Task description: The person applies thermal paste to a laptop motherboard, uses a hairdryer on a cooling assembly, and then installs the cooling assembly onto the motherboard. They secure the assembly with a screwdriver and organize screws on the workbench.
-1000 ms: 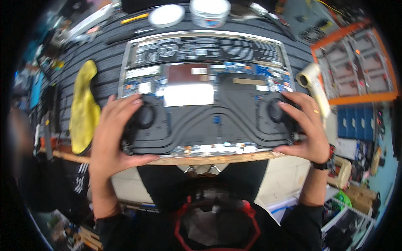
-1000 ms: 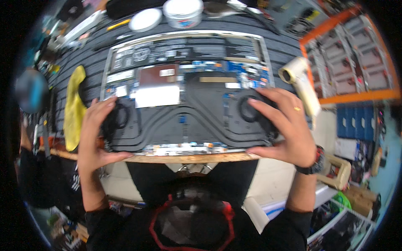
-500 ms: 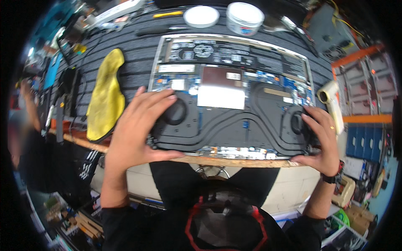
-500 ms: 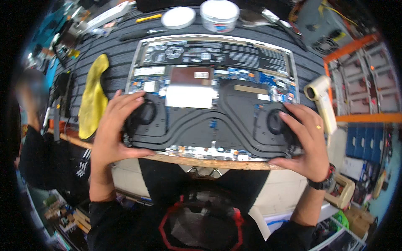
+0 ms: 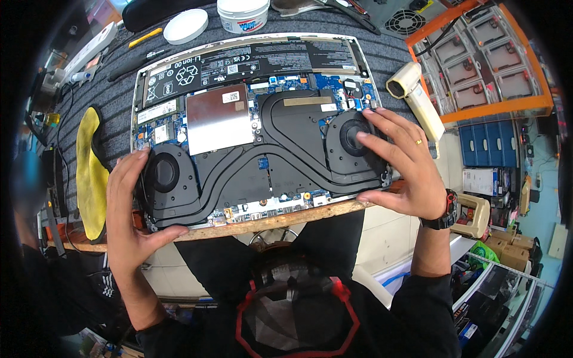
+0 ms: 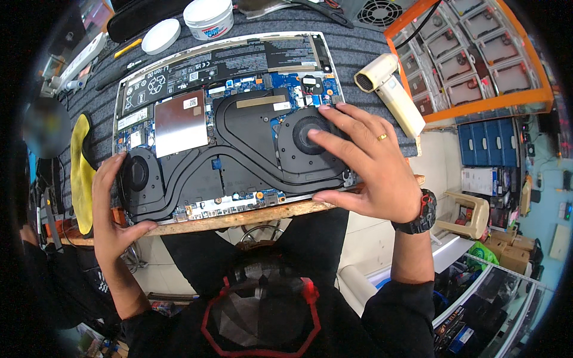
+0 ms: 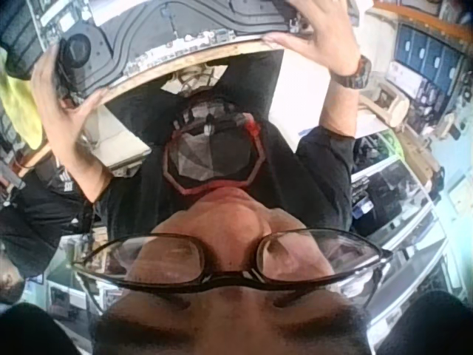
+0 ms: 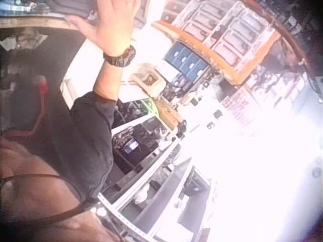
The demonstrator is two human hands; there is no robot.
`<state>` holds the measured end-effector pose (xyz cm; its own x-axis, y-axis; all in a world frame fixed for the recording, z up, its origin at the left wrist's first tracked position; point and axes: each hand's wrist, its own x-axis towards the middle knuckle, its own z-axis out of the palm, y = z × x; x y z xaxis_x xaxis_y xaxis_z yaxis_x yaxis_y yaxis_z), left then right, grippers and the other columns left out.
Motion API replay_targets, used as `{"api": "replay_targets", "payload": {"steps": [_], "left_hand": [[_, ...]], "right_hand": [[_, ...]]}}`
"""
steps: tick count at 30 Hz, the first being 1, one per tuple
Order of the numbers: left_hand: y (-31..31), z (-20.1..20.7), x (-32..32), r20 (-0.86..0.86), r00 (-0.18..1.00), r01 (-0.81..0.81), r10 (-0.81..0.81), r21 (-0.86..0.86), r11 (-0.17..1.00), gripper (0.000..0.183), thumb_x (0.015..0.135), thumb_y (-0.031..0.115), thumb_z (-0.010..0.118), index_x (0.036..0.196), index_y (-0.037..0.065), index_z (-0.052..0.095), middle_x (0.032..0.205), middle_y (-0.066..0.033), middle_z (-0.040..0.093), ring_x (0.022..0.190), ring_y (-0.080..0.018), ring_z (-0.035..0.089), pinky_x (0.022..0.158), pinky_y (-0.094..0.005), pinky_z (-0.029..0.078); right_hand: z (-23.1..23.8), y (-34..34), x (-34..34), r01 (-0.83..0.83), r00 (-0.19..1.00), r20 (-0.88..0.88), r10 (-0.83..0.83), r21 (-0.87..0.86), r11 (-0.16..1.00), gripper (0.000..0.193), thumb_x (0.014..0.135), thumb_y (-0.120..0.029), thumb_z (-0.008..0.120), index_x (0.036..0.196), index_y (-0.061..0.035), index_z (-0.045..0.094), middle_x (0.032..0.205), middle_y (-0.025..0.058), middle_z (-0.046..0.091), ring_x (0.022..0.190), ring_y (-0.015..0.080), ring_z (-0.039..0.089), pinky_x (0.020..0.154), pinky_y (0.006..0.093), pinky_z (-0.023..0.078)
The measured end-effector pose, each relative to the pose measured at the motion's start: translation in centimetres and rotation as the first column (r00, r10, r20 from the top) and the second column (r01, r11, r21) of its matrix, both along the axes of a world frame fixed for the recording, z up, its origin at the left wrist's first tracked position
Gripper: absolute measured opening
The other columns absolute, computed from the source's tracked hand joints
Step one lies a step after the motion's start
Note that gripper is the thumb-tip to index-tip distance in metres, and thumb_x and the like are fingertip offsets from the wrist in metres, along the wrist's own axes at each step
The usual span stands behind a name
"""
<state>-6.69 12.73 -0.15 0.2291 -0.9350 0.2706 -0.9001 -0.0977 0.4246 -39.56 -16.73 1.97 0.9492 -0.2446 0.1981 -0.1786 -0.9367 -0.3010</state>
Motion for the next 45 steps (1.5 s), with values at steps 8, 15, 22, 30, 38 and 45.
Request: {"api": "replay_targets", "payload": {"steps": [8, 15, 22, 30, 38, 45], "left_hand": [[0.9, 0.9, -0.8, 0.188, 0.967, 0.166, -0.175, 0.06, 0.984, 0.073, 0.07, 0.049, 0.083, 0.127, 0.006, 0.068, 0.136, -0.0182, 0.062, 0.132, -0.0386, 0.055, 0.117, -0.0625, 0.029], [0.5, 1.0, -1.6, 0.158, 0.961, 0.219, -0.227, 0.067, 0.974, 0.062, 0.068, 0.043, 0.084, 0.119, 0.008, 0.073, 0.126, -0.0126, 0.069, 0.122, -0.0344, 0.063, 0.116, -0.0626, 0.031], [0.2, 1.4, -2.2, 0.142, 0.955, 0.249, -0.26, 0.088, 0.964, 0.063, 0.07, 0.041, 0.085, 0.123, 0.009, 0.072, 0.129, -0.0081, 0.069, 0.123, -0.0306, 0.062, 0.117, -0.0598, 0.033], [-0.2, 1.5, -2.6, 0.101, 0.963, 0.245, -0.25, 0.059, 0.968, 0.063, 0.073, 0.042, 0.083, 0.125, 0.01, 0.071, 0.129, -0.0084, 0.069, 0.126, -0.0305, 0.061, 0.119, -0.0587, 0.032], [-0.4, 1.0, -2.4, 0.073, 0.969, 0.24, -0.238, -0.018, 0.971, 0.059, 0.073, 0.041, 0.084, 0.121, 0.009, 0.07, 0.131, -0.0083, 0.066, 0.125, -0.0286, 0.062, 0.12, -0.0587, 0.029], [-0.9, 1.3, -2.9, 0.037, 0.977, 0.214, -0.211, -0.1, 0.972, 0.046, 0.078, 0.038, 0.083, 0.11, 0.008, 0.069, 0.122, -0.0082, 0.067, 0.117, -0.0299, 0.064, 0.117, -0.0545, 0.036]], "right_hand": [[0.2, 2.0, 0.0, -0.129, 0.991, 0.034, 0.131, -0.069, 0.989, 0.04, 0.076, -0.026, 0.081, 0.115, -0.0189, 0.075, 0.133, 0.0085, 0.063, 0.119, 0.0283, 0.059, 0.098, 0.0473, 0.04], [1.0, 3.2, 1.5, -0.154, 0.988, -0.012, 0.153, -0.038, 0.987, 0.043, 0.079, -0.026, 0.077, 0.121, -0.0159, 0.072, 0.134, 0.0098, 0.061, 0.122, 0.029, 0.057, 0.1, 0.0476, 0.039], [0.3, 4.3, 2.8, -0.142, 0.99, -0.02, 0.14, -0.097, 0.985, 0.039, 0.08, -0.025, 0.076, 0.117, -0.0137, 0.071, 0.135, 0.0089, 0.059, 0.123, 0.0292, 0.056, 0.102, 0.0487, 0.039], [0.9, 5.3, 4.7, -0.104, 0.994, 0.021, 0.106, -0.098, 0.99, 0.031, 0.083, -0.024, 0.076, 0.111, -0.012, 0.071, 0.134, 0.0086, 0.061, 0.122, 0.0286, 0.056, 0.103, 0.0484, 0.038], [0.5, 6.0, 6.3, -0.152, 0.987, 0.023, 0.159, -0.187, 0.971, 0.035, 0.087, -0.021, 0.073, 0.12, -0.0107, 0.07, 0.132, 0.0068, 0.063, 0.119, 0.0258, 0.057, 0.101, 0.0467, 0.039], [0.9, 6.6, 7.7, -0.133, 0.984, 0.095, 0.152, -0.176, 0.975, 0.023, 0.091, -0.02, 0.07, 0.112, -0.0101, 0.072, 0.118, 0.0046, 0.067, 0.112, 0.0224, 0.061, 0.102, 0.0438, 0.039]]}}
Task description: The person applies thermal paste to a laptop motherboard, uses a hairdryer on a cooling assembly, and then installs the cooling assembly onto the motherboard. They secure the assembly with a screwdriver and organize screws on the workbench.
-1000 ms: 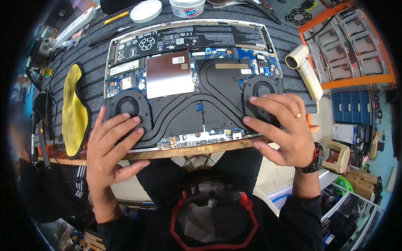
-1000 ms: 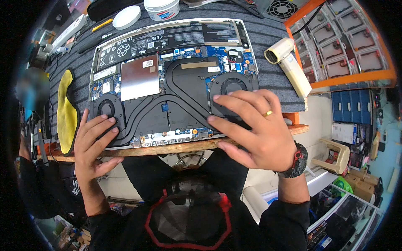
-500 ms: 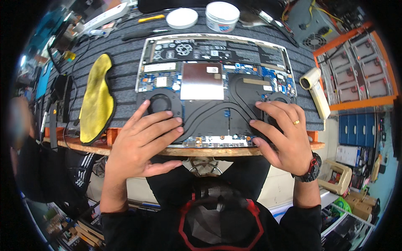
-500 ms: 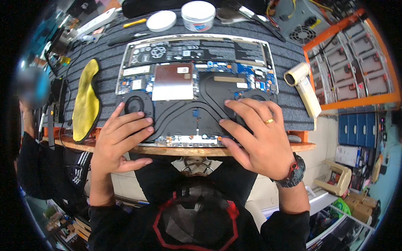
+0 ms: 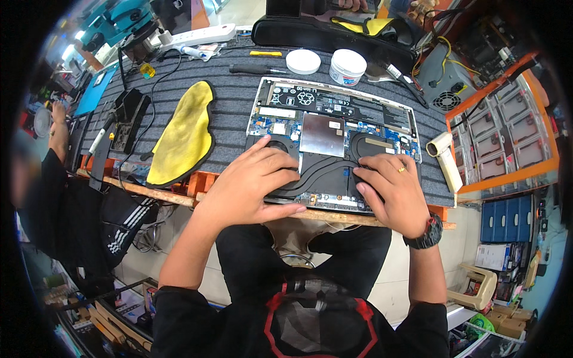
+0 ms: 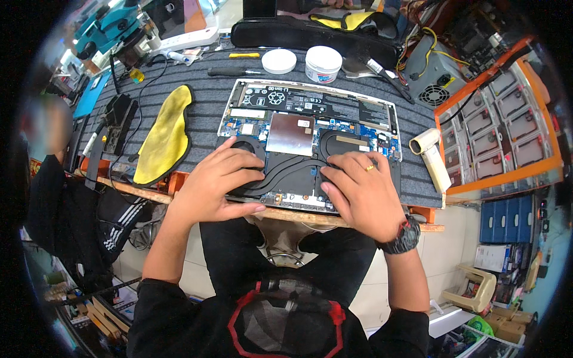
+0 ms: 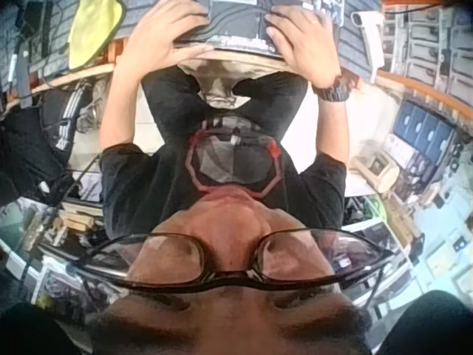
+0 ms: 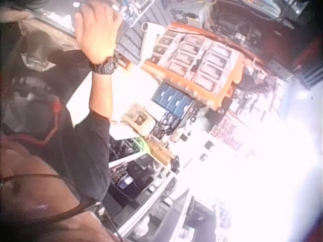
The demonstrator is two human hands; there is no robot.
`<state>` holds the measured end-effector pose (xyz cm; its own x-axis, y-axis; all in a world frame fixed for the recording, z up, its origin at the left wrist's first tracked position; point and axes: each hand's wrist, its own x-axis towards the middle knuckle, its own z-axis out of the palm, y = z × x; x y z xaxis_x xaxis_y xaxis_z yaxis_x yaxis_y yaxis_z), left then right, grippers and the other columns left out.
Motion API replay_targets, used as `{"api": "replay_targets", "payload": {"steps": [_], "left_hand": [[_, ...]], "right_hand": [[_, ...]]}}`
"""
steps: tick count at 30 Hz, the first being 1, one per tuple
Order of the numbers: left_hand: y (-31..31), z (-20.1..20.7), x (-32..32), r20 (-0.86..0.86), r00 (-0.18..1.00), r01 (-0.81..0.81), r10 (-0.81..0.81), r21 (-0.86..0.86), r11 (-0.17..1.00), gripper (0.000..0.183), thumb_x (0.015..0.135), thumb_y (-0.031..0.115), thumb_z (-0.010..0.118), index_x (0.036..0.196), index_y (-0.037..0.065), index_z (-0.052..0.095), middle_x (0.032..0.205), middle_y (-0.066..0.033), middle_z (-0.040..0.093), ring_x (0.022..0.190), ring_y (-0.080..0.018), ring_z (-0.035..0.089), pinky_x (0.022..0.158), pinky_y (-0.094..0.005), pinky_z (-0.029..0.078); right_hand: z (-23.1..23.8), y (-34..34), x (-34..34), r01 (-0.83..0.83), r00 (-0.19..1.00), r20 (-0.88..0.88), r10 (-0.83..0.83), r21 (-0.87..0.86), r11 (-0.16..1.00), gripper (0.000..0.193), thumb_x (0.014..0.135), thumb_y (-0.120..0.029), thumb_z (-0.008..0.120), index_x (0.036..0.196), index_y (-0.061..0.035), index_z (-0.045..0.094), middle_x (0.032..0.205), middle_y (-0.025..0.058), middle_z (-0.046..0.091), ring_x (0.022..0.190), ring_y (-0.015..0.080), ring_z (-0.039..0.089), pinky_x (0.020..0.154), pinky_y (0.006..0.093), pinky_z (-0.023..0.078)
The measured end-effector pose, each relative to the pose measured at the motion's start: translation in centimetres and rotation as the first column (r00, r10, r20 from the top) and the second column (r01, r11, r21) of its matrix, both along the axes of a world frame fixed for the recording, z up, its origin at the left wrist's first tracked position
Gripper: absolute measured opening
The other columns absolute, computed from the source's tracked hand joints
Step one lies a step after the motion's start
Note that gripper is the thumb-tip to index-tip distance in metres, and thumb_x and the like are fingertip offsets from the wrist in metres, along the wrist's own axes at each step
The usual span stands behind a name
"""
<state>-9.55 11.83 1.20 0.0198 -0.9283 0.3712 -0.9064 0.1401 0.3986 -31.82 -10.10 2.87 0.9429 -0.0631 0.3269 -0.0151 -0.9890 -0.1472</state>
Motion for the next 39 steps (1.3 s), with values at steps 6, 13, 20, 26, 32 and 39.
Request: {"api": "replay_targets", "payload": {"steps": [6, 13, 20, 26, 32, 39], "left_hand": [[2.4, 0.4, -0.1, -0.113, 0.991, -0.083, 0.074, -0.079, 0.993, 0.041, 0.08, 0.029, 0.083, 0.112, 0.006, 0.071, 0.124, -0.0109, 0.067, 0.118, -0.0316, 0.063, 0.116, -0.0543, 0.037], [8.4, -0.1, 2.6, -0.163, 0.903, -0.429, 0.397, -0.316, 0.846, 0.03, 0.086, 0.022, 0.079, 0.106, 0.001, 0.071, 0.109, -0.014, 0.07, 0.106, -0.0322, 0.066, 0.093, -0.0397, 0.05], [10.2, -0.5, 7.3, -0.046, 0.717, -0.686, 0.696, -0.229, 0.691, 0.039, 0.091, 0.036, 0.073, 0.11, 0.002, 0.072, 0.113, -0.0148, 0.067, 0.113, -0.0338, 0.061, 0.098, -0.0433, 0.049], [3.0, 0.3, 11.2, 0.023, 0.793, -0.585, 0.609, -0.251, 0.771, 0.035, 0.093, 0.031, 0.07, 0.114, 0.003, 0.07, 0.112, -0.0148, 0.066, 0.113, -0.0353, 0.061, 0.098, -0.0433, 0.048], [-7.7, -1.6, 17.0, 0.287, 0.875, -0.379, 0.389, -0.091, 0.921, 0.033, 0.088, 0.01, 0.062, 0.12, 0.009, 0.07, 0.119, -0.0138, 0.066, 0.118, -0.0338, 0.061, 0.1, -0.0472, 0.05], [-11.2, -1.6, 18.7, 0.486, 0.821, -0.324, 0.3, -0.037, 0.945, 0.024, 0.086, 0.009, 0.065, 0.109, 0.006, 0.069, 0.112, -0.015, 0.067, 0.111, -0.0344, 0.064, 0.092, -0.0453, 0.056]], "right_hand": [[0.1, 0.8, -0.6, 0.01, 1.0, 0.02, -0.011, 0.026, 1.0, 0.022, 0.094, -0.023, 0.068, 0.111, -0.0091, 0.073, 0.119, 0.0051, 0.069, 0.114, 0.0222, 0.061, 0.102, 0.0416, 0.038], [2.0, 1.0, -4.0, 0.085, 0.976, 0.183, -0.12, 0.187, 0.979, 0.031, 0.097, -0.021, 0.065, 0.125, -0.0074, 0.069, 0.125, 0.0126, 0.069, 0.119, 0.0311, 0.061, 0.104, 0.0417, 0.041], [-0.1, -1.4, -9.2, 0.116, 0.834, 0.337, -0.436, 0.665, 0.738, 0.028, 0.105, -0.016, 0.057, 0.124, 0.0002, 0.068, 0.107, 0.0102, 0.07, 0.1, 0.015, 0.064, 0.09, 0.0299, 0.05], [-3.1, -4.3, -11.4, 0.124, 0.758, 0.403, -0.513, 0.683, 0.72, 0.031, 0.106, -0.018, 0.056, 0.129, 0.0002, 0.066, 0.1, 0.0067, 0.068, 0.091, 0.0123, 0.061, 0.085, 0.0284, 0.05], [-7.7, -6.9, -11.4, 0.216, 0.633, 0.391, -0.668, 0.739, 0.638, 0.031, 0.108, -0.019, 0.053, 0.131, -0.0009, 0.063, 0.091, 0.0022, 0.061, 0.081, 0.0092, 0.055, 0.076, 0.0259, 0.047], [-8.0, -6.5, -12.2, 0.202, 0.551, 0.48, -0.682, 0.716, 0.668, 0.033, 0.109, -0.017, 0.048, 0.132, 0.0018, 0.061, 0.091, 0.004, 0.059, 0.084, 0.0107, 0.053, 0.079, 0.0262, 0.046]]}}
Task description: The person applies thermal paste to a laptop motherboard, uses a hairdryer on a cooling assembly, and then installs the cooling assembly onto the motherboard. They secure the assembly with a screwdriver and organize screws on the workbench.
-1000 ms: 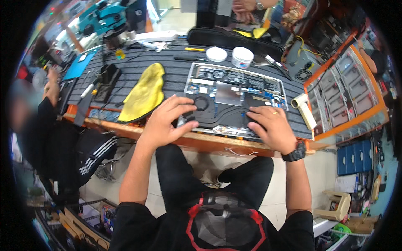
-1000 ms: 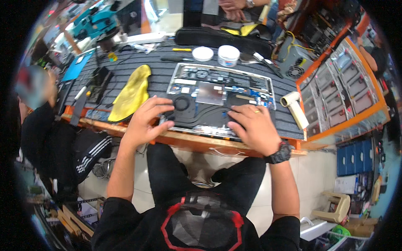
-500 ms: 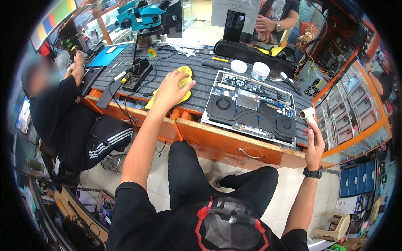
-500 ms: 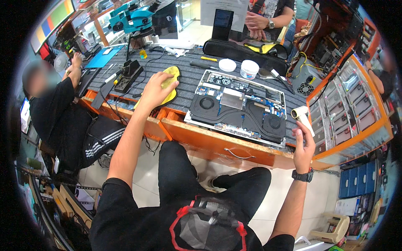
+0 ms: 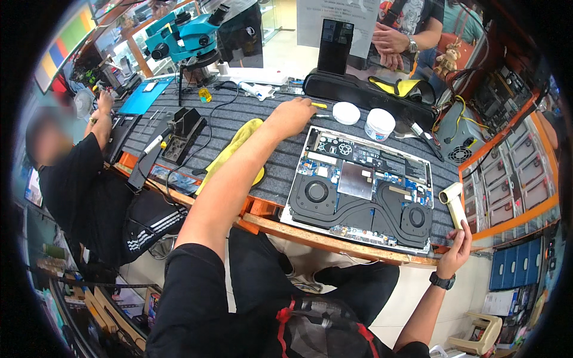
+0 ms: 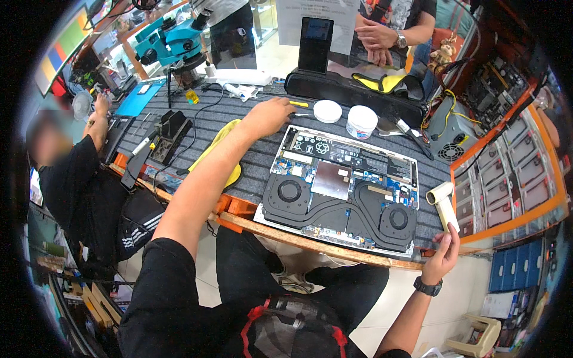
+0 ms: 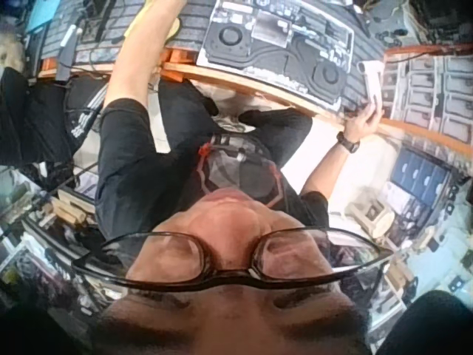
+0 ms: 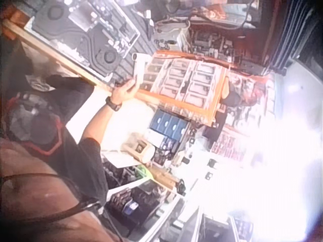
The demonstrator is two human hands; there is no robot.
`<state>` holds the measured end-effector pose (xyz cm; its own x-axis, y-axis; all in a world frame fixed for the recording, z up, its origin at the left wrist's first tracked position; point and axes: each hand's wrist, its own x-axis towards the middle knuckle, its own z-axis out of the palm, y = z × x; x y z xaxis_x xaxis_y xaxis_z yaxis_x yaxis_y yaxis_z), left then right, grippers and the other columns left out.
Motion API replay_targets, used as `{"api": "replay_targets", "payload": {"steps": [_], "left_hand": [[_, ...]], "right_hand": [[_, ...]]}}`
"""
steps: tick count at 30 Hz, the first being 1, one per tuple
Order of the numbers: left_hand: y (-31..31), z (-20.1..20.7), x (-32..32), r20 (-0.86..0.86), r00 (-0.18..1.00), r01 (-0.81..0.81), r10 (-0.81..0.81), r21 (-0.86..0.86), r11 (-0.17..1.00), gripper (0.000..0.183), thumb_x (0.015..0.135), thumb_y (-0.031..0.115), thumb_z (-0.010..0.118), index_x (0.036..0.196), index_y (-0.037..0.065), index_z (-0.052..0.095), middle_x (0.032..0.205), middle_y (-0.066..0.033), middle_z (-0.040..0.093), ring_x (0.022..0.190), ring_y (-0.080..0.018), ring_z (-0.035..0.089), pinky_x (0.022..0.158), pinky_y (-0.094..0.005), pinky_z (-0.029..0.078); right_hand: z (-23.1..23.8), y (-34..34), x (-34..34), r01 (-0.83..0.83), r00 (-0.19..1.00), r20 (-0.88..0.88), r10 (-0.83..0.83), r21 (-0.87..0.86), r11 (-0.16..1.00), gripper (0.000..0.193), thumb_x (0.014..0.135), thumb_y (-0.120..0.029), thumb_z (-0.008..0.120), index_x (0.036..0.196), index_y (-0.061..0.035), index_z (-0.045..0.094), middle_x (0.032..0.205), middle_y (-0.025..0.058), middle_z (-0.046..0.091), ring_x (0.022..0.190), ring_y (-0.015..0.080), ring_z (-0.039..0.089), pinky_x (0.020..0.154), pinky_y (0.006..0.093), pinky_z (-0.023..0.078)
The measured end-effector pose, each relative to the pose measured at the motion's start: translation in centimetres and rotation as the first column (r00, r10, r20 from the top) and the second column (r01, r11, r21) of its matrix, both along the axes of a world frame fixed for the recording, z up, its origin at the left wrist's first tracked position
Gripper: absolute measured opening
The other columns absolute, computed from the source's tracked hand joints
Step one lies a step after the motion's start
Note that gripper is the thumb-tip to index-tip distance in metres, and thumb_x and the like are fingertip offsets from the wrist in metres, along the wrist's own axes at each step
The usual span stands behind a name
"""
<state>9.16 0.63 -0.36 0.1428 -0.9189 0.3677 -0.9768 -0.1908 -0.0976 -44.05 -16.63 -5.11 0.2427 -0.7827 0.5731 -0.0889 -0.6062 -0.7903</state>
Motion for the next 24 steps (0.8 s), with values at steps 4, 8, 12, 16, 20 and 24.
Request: {"api": "replay_targets", "payload": {"steps": [4, 8, 12, 16, 20, 24], "left_hand": [[5.0, 5.7, -5.1, -0.266, 0.964, -0.076, 0.004, -0.262, 0.962, 0.029, 0.089, 0.011, 0.067, 0.117, 0.003, 0.063, 0.11, -0.0149, 0.066, 0.104, -0.0332, 0.066, 0.087, -0.0426, 0.055], [8.6, 7.8, -16.6, -0.527, 0.761, 0.167, -0.378, -0.403, 0.9, 0.033, 0.087, 0.008, 0.065, 0.118, 0.001, 0.06, 0.103, -0.0155, 0.061, 0.093, -0.0297, 0.065, 0.082, -0.0379, 0.053], [12.3, 8.1, -23.0, -0.678, 0.634, 0.238, -0.371, -0.284, 0.929, 0.036, 0.089, 0.011, 0.062, 0.124, 0.004, 0.059, 0.102, -0.0173, 0.06, 0.087, -0.0369, 0.064, 0.076, -0.0405, 0.053], [13.9, 8.2, -21.8, -0.654, 0.67, 0.193, -0.352, -0.304, 0.933, 0.029, 0.098, 0.02, 0.061, 0.123, 0.004, 0.06, 0.101, -0.0175, 0.064, 0.087, -0.0373, 0.067, 0.073, -0.0409, 0.054], [13.8, 7.7, -17.2, -0.679, 0.611, 0.135, -0.407, -0.418, 0.899, 0.029, 0.106, 0.03, 0.055, 0.114, 0.003, 0.064, 0.094, -0.0187, 0.066, 0.087, -0.0345, 0.068, 0.076, -0.0402, 0.053], [13.3, 7.9, -8.6, -0.843, 0.495, -0.107, -0.21, -0.299, 0.948, 0.033, 0.107, 0.034, 0.053, 0.112, 0.002, 0.063, 0.089, -0.0066, 0.065, 0.077, -0.018, 0.06, 0.075, -0.0314, 0.05]], "right_hand": [[-0.3, 1.5, 0.3, 0.075, 0.994, 0.094, -0.064, -0.12, 0.99, 0.031, 0.11, -0.015, 0.046, 0.129, 0.0034, 0.062, 0.095, 0.0051, 0.059, 0.087, 0.0122, 0.052, 0.082, 0.0282, 0.045], [6.1, 7.6, 4.2, -0.23, 0.972, 0.025, 0.234, -0.105, 0.967, 0.03, 0.104, -0.016, 0.053, 0.125, 0.0012, 0.065, 0.106, 0.0109, 0.065, 0.089, 0.0149, 0.062, 0.077, 0.0274, 0.051], [12.6, 13.1, 11.8, -0.654, 0.738, 0.076, 0.671, 0.327, 0.682, 0.037, 0.098, -0.011, 0.068, 0.133, 0.0007, 0.062, 0.102, 0.0057, 0.069, 0.088, 0.0072, 0.063, 0.073, 0.0214, 0.049], [14.2, 14.8, 15.5, -0.734, 0.646, 0.087, 0.758, 0.343, 0.586, 0.015, 0.099, -0.006, 0.068, 0.111, 0.0023, 0.07, 0.094, 0.0054, 0.07, 0.081, 0.0081, 0.065, 0.07, 0.022, 0.051], [16.1, 14.4, 20.9, -0.767, 0.609, 0.01, 0.793, 0.262, 0.586, 0.015, 0.1, -0.013, 0.068, 0.104, 0.0018, 0.07, 0.09, 0.0051, 0.07, 0.078, 0.0078, 0.063, 0.069, 0.0225, 0.051], [19.0, 8.6, 27.4, -0.643, 0.763, 0.111, 0.637, 0.017, 0.766, 0.022, 0.102, -0.022, 0.066, 0.105, 0.0, 0.07, 0.089, 0.005, 0.07, 0.076, 0.0084, 0.063, 0.069, 0.0242, 0.052]]}}
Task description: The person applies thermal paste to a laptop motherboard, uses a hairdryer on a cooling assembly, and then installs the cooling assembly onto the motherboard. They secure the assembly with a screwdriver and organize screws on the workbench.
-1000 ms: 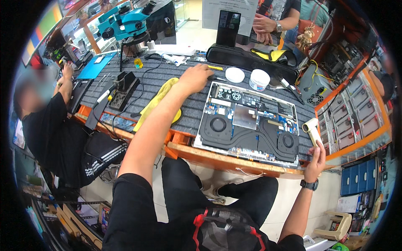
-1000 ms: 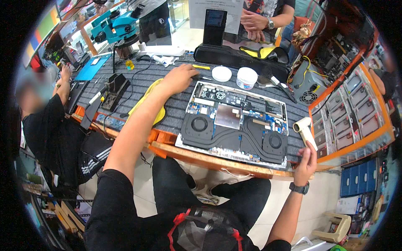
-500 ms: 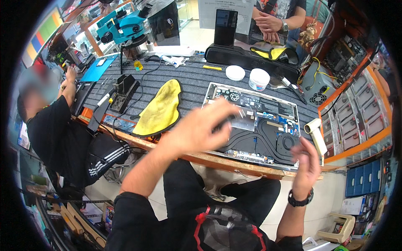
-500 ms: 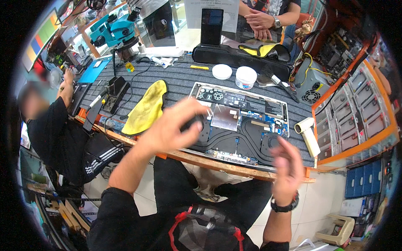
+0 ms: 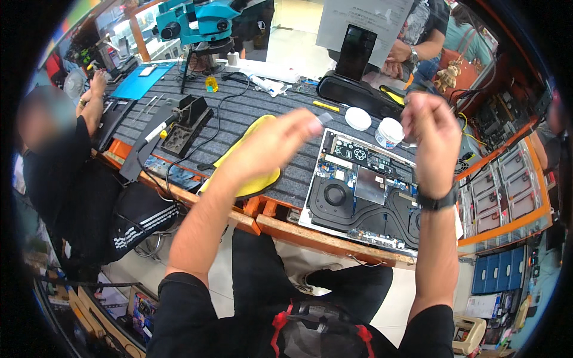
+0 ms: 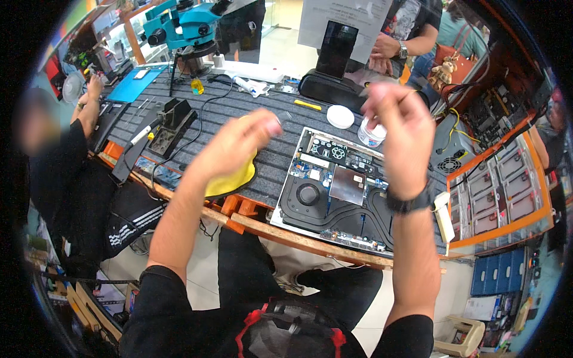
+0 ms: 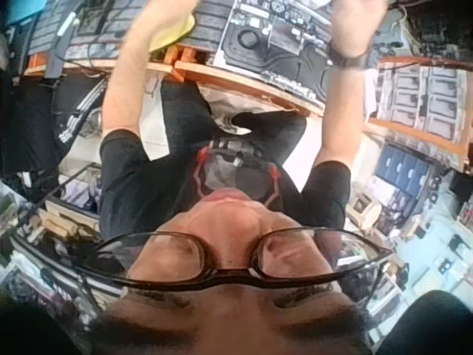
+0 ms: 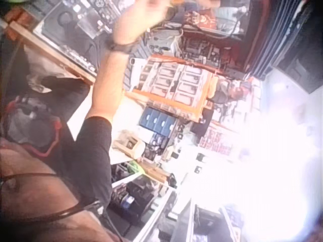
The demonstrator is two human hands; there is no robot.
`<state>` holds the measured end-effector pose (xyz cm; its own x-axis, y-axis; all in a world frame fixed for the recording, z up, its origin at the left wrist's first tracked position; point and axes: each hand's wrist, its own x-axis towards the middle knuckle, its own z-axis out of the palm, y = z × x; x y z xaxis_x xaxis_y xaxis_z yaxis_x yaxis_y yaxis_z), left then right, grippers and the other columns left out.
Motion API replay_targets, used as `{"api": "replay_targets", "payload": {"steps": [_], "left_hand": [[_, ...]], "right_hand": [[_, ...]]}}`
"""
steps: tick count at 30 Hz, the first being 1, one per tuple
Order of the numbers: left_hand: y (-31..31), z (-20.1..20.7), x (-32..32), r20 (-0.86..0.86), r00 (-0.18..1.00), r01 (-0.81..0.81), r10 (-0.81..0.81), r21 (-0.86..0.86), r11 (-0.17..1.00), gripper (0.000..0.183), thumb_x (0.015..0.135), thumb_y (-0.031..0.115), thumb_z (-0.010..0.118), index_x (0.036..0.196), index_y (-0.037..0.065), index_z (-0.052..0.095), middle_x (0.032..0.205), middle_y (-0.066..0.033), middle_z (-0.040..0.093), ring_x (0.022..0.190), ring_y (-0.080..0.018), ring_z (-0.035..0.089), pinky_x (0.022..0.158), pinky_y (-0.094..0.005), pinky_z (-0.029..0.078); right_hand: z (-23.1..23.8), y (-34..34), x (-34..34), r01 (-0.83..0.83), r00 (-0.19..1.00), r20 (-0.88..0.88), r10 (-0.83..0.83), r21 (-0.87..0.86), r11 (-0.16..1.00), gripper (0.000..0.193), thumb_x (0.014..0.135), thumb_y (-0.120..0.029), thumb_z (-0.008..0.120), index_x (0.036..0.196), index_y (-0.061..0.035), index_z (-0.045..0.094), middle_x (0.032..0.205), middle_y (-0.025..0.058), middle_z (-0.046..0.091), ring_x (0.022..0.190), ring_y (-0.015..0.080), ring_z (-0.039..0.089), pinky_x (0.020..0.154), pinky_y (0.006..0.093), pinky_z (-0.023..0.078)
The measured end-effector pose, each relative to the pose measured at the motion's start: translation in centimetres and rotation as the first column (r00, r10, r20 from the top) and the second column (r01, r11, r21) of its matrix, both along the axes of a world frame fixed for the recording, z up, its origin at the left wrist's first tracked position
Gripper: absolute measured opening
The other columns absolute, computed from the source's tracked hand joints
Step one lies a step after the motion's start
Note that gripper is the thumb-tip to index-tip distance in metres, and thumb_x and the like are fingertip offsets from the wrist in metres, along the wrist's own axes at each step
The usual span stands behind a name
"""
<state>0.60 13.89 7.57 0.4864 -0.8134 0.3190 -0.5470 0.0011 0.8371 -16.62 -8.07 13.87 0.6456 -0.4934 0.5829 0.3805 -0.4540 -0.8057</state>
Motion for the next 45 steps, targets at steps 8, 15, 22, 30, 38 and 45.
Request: {"api": "replay_targets", "payload": {"steps": [8, 15, 22, 30, 38, 45], "left_hand": [[-2.7, -4.7, 15.2, -0.039, 0.952, -0.306, 0.303, -0.093, 0.948, 0.03, 0.108, 0.03, 0.051, 0.115, 0.003, 0.06, 0.079, -0.0032, 0.061, 0.067, -0.0111, 0.051, 0.063, -0.0285, 0.043], [-3.1, -5.6, 12.9, 0.192, 0.948, -0.219, 0.255, -0.19, 0.957, 0.031, 0.108, 0.034, 0.051, 0.112, 0.005, 0.061, 0.073, -0.0042, 0.056, 0.07, -0.0135, 0.051, 0.068, -0.0327, 0.045], [-2.6, -4.9, 12.7, 0.028, 0.984, -0.157, 0.173, -0.303, 0.94, 0.032, 0.108, 0.035, 0.05, 0.112, 0.005, 0.059, 0.075, -0.0083, 0.06, 0.068, -0.017, 0.055, 0.068, -0.0334, 0.048], [-3.1, -5.6, 12.2, 0.035, 0.994, -0.079, 0.105, -0.436, 0.897, 0.027, 0.11, 0.031, 0.049, 0.108, 0.006, 0.059, 0.071, 0.0049, 0.044, 0.061, -0.0036, 0.035, 0.053, -0.022, 0.03], [-2.7, -5.1, 12.2, -0.078, 0.994, 0.031, -0.078, -0.481, 0.876, 0.027, 0.111, 0.032, 0.047, 0.107, 0.007, 0.057, 0.071, 0.0042, 0.044, 0.059, -0.0028, 0.034, 0.05, -0.0201, 0.027], [-2.6, -5.1, 11.7, -0.042, 0.996, 0.048, -0.078, -0.488, 0.871, 0.027, 0.111, 0.031, 0.046, 0.105, 0.007, 0.056, 0.07, 0.0047, 0.043, 0.058, -0.0034, 0.033, 0.051, -0.0206, 0.027]], "right_hand": [[-4.5, -5.2, 15.5, -0.243, 0.869, -0.48, 0.118, -0.207, 0.948, 0.021, 0.101, -0.015, 0.066, 0.113, 0.0021, 0.069, 0.1, 0.0076, 0.074, 0.089, 0.0128, 0.072, 0.077, 0.0246, 0.057], [-5.5, -2.2, 19.9, -0.34, 0.888, -0.329, 0.323, 0.005, 0.94, 0.022, 0.1, -0.016, 0.067, 0.114, 0.0019, 0.069, 0.101, 0.009, 0.075, 0.092, 0.014, 0.073, 0.082, 0.0254, 0.06], [-5.1, 2.3, 21.0, -0.41, 0.897, -0.191, 0.398, -0.023, 0.912, 0.021, 0.099, -0.015, 0.069, 0.109, 0.0032, 0.07, 0.097, 0.0092, 0.076, 0.089, 0.0138, 0.074, 0.08, 0.0255, 0.06], [-5.1, 2.7, 20.5, -0.367, 0.926, -0.139, 0.352, -0.103, 0.924, 0.025, 0.096, -0.019, 0.073, 0.106, 0.0032, 0.072, 0.09, 0.0089, 0.076, 0.082, 0.0115, 0.072, 0.074, 0.0247, 0.057], [-4.7, 3.8, 19.6, -0.401, 0.915, -0.037, 0.401, -0.011, 0.916, 0.02, 0.097, -0.018, 0.072, 0.102, 0.0013, 0.073, 0.092, 0.0077, 0.076, 0.082, 0.0116, 0.072, 0.074, 0.0247, 0.057], [-4.2, 4.2, 19.3, -0.325, 0.942, -0.159, 0.294, -0.225, 0.919, 0.023, 0.099, -0.021, 0.07, 0.11, -0.0002, 0.071, 0.099, 0.0044, 0.074, 0.088, 0.0102, 0.07, 0.08, 0.0256, 0.058]]}}
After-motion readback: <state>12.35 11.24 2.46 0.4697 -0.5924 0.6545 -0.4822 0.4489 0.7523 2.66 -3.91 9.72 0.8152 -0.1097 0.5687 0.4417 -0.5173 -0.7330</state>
